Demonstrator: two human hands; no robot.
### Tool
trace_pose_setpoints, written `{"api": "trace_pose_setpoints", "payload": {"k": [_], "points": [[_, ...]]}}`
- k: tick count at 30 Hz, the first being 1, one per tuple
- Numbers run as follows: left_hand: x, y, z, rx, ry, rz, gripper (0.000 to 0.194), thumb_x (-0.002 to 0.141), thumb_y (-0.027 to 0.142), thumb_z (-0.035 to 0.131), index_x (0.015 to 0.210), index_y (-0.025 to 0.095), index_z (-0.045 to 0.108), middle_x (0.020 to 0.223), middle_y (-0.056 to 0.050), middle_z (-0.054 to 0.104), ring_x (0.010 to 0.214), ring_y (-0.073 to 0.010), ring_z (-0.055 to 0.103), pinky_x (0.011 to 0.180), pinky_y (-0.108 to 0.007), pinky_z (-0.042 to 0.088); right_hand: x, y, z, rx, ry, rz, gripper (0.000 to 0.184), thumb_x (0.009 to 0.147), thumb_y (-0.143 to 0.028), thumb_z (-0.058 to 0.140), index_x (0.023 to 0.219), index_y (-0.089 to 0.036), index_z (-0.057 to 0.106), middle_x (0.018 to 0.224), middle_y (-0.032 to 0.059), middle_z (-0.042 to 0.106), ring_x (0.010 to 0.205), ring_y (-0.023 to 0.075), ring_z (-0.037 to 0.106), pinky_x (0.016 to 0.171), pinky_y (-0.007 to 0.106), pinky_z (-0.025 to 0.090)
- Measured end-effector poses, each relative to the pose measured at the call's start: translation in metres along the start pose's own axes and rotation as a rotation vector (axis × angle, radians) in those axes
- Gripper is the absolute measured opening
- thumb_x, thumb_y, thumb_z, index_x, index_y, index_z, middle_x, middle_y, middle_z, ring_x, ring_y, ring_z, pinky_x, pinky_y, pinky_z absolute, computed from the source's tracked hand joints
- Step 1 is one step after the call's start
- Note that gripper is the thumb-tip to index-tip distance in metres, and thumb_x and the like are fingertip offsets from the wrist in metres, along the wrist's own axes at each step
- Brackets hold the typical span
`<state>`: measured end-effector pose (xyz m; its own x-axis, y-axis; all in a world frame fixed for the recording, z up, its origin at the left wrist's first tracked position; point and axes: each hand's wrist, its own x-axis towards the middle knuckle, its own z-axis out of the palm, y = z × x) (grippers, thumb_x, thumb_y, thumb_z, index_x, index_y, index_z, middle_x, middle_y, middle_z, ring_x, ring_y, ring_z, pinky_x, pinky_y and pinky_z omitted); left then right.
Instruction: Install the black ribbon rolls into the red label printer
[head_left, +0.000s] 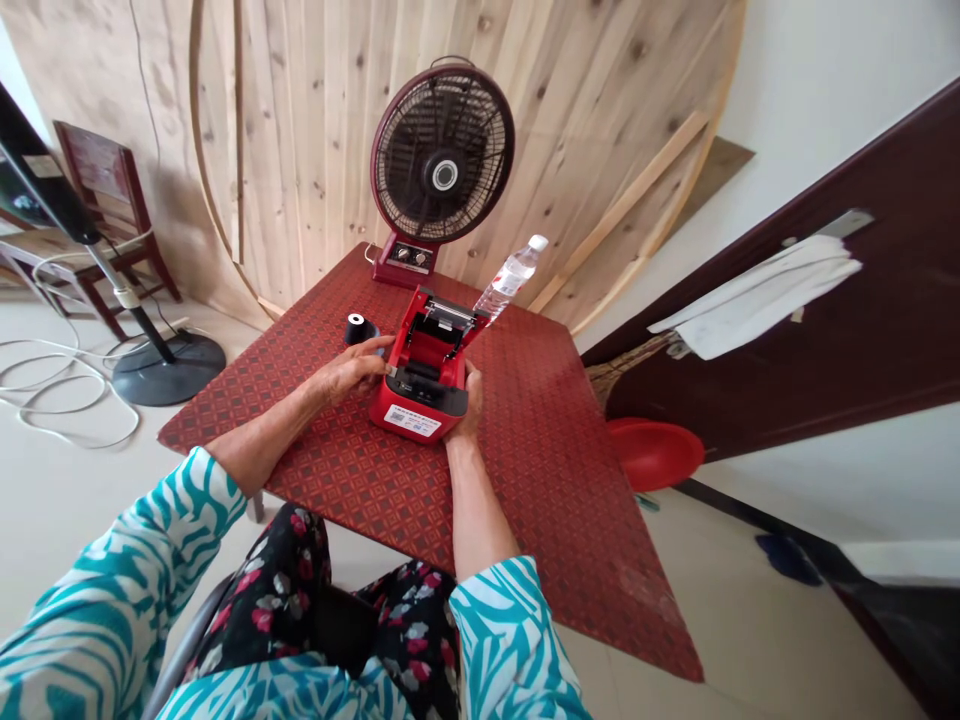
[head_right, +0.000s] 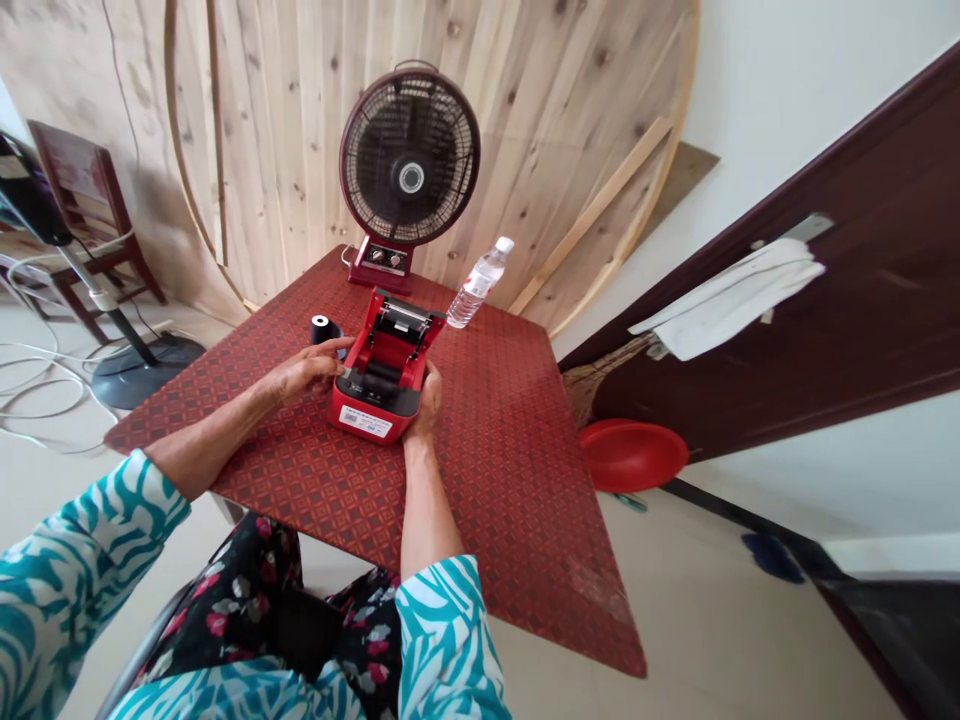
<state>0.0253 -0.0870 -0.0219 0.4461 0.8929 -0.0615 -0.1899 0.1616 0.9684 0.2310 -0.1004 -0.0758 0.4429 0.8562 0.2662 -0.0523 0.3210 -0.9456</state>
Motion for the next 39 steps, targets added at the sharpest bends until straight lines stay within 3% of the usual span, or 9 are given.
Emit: {"api": "trace_pose_setpoints", "payload": {"k": [4,8,11,15,19,24,28,31,39], "points": [[0.000,0.006,0.000,0.122,0.067,0.085,0.063,0.072,0.030,0.065,0.131,0.010,0.061,0.046,0.008,0.045,0.041,-0.0078,0.034,0.044,-0.022,0.022,0.001,0.002,-0.001,-0.066,0.012,-0.035,0.043,0.091,-0.049,0.044,0.112,-0.020,0.067,0.113,0.0053,0.070,0.108,0.0192,0.059,0.101,0.038,0.046],[0.006,0.028,0.007,0.358,0.189,0.312,0.035,0.081,0.035,0.065,0.108,0.015,0.074,0.062,0.001,0.060,0.051,-0.0087,0.045,0.050,-0.021,0.033,0.002,0.003,-0.002,-0.088,0.012,-0.031,0.043,0.095,-0.048,0.038,0.116,-0.022,0.065,0.116,0.0047,0.070,0.110,0.0188,0.060,0.103,0.039,0.045],[0.020,0.047,0.019,0.650,0.061,0.426,0.017,0.078,0.021,0.068,0.092,0.020,0.079,0.080,-0.002,0.071,0.070,-0.0124,0.060,0.065,-0.022,0.044,0.003,0.001,-0.001,-0.110,0.017,-0.031,0.043,0.097,-0.044,0.035,0.116,-0.021,0.065,0.118,0.0059,0.070,0.111,0.0189,0.059,0.104,0.039,0.044],[0.048,0.063,0.033,0.920,-0.218,0.263,0.019,0.074,0.010,0.067,0.078,0.024,0.080,0.079,0.001,0.075,0.075,-0.0145,0.065,0.075,-0.024,0.045,0.004,-0.002,0.001,-0.140,-0.017,-0.066,0.043,0.097,-0.039,0.033,0.117,-0.019,0.066,0.123,0.0096,0.070,0.115,0.0190,0.058,0.105,0.037,0.045],[0.070,0.066,0.041,1.184,-0.320,0.141,0.016,0.069,0.011,0.073,0.074,0.025,0.079,0.075,0.001,0.074,0.076,-0.0171,0.064,0.071,-0.023,0.042,0.006,-0.001,0.001,-0.158,-0.003,-0.046,0.043,0.096,-0.036,0.033,0.118,-0.018,0.065,0.126,0.0097,0.069,0.117,0.0182,0.058,0.107,0.037,0.045],[0.079,0.062,0.046,1.468,-0.345,0.159,0.026,0.067,0.009,0.070,0.084,0.027,0.080,0.086,-0.003,0.076,0.085,-0.0212,0.065,0.069,-0.025,0.037,0.006,0.000,0.000,-0.175,-0.008,-0.047,0.041,0.097,-0.036,0.034,0.118,-0.020,0.065,0.128,0.0099,0.068,0.120,0.0170,0.056,0.109,0.036,0.044],[0.079,0.061,0.049,1.512,-0.348,0.116,0.010,0.078,0.022,0.069,0.077,0.026,0.078,0.077,-0.003,0.072,0.076,-0.0194,0.061,0.064,-0.024,0.033,0.006,0.002,0.001,-0.170,0.004,-0.043,0.040,0.097,-0.037,0.033,0.114,-0.021,0.067,0.124,0.0080,0.069,0.118,0.0169,0.057,0.108,0.036,0.045],[0.080,0.061,0.050,1.505,-0.371,0.108,0.019,0.084,0.024,0.063,0.072,0.024,0.077,0.075,-0.004,0.072,0.073,-0.0179,0.059,0.065,-0.024,0.033,0.007,0.003,0.000,-0.157,0.015,-0.038,0.041,0.097,-0.037,0.034,0.115,-0.020,0.067,0.125,0.0084,0.069,0.118,0.0177,0.058,0.109,0.037,0.044],[0.079,0.059,0.053,1.448,-0.301,0.106,0.017,0.061,0.016,0.077,0.074,0.026,0.074,0.070,0.001,0.067,0.080,-0.0197,0.060,0.068,-0.024,0.035,0.005,-0.001,-0.004,-0.231,-0.045,-0.058,0.044,0.100,-0.036,0.032,0.124,-0.016,0.063,0.131,0.0139,0.066,0.123,0.0189,0.056,0.109,0.037,0.044]]}}
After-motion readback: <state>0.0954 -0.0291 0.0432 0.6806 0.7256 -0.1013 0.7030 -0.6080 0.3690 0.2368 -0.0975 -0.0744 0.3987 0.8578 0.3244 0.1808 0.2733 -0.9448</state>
